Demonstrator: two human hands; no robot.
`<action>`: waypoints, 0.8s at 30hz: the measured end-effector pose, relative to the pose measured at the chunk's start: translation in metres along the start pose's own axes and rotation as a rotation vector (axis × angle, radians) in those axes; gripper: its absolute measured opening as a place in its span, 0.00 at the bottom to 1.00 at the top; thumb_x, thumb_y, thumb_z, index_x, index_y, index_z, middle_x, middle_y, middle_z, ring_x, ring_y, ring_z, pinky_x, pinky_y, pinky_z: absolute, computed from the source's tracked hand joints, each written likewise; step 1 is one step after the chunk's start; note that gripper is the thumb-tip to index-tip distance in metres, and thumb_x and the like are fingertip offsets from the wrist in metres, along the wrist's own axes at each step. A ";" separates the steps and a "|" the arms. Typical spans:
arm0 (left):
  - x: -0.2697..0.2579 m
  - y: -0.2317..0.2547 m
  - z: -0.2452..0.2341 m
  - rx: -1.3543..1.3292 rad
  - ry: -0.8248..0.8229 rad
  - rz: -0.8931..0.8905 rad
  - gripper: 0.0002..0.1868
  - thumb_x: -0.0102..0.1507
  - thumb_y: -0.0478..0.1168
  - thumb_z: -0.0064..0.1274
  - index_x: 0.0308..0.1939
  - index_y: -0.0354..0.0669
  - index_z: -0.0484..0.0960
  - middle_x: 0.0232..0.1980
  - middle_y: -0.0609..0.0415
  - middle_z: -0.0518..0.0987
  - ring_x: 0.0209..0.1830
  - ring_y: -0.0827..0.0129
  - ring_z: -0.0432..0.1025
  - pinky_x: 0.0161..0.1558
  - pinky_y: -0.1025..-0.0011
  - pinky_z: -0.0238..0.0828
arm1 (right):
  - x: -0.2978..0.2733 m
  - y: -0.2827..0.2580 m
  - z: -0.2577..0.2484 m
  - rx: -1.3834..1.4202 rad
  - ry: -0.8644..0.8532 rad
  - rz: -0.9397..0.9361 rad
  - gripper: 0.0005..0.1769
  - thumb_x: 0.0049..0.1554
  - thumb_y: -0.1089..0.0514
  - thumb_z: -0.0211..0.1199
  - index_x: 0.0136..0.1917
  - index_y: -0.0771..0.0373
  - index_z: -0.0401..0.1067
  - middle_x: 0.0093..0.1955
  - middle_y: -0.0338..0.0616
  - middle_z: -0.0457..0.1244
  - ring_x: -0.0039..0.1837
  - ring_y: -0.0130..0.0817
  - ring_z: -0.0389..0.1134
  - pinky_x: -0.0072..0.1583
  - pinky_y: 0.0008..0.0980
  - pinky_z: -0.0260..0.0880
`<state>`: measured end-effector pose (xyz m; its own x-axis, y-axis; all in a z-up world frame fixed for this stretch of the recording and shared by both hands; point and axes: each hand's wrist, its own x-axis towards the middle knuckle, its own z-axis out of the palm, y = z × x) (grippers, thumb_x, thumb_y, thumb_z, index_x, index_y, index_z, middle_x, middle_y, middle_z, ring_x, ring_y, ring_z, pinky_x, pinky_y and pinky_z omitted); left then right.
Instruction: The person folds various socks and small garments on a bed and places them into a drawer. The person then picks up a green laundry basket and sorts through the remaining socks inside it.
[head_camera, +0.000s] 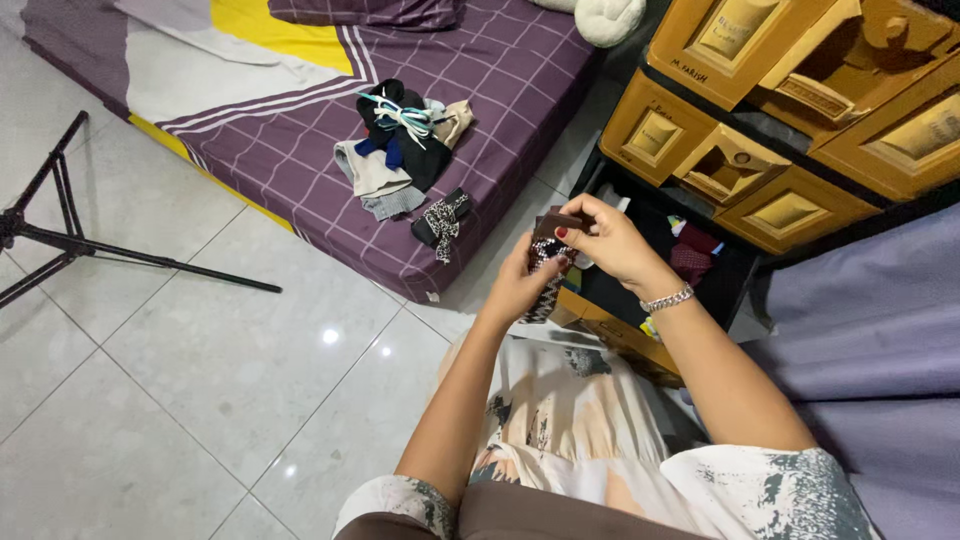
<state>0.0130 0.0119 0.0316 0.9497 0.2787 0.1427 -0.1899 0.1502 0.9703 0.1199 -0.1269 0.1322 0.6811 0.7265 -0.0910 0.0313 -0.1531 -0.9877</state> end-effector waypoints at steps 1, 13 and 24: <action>0.001 0.000 0.000 0.097 0.056 -0.010 0.20 0.65 0.43 0.58 0.57 0.39 0.73 0.46 0.56 0.78 0.46 0.73 0.71 0.51 0.70 0.70 | 0.001 -0.002 0.003 -0.008 0.012 -0.021 0.08 0.61 0.61 0.65 0.52 0.63 0.69 0.47 0.35 0.65 0.46 0.21 0.66 0.46 0.25 0.70; -0.009 -0.104 -0.059 -0.352 0.088 -0.894 0.37 0.65 0.66 0.38 0.60 0.37 0.73 0.50 0.45 0.84 0.49 0.55 0.78 0.51 0.54 0.75 | 0.002 -0.034 -0.034 0.214 -0.139 -0.122 0.13 0.61 0.62 0.65 0.56 0.58 0.63 0.52 0.34 0.64 0.54 0.23 0.65 0.56 0.24 0.69; 0.068 -0.180 -0.034 -1.055 0.270 -0.845 0.24 0.72 0.46 0.46 0.64 0.31 0.65 0.55 0.33 0.79 0.52 0.43 0.79 0.50 0.45 0.78 | -0.091 -0.005 0.008 0.179 -0.526 0.196 0.13 0.59 0.64 0.62 0.55 0.62 0.64 0.53 0.38 0.63 0.59 0.27 0.66 0.61 0.29 0.67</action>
<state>0.1031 0.0365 -0.1400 0.8154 -0.1011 -0.5701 0.2029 0.9721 0.1178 0.0517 -0.1867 0.1448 0.2058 0.9377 -0.2800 -0.2142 -0.2360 -0.9479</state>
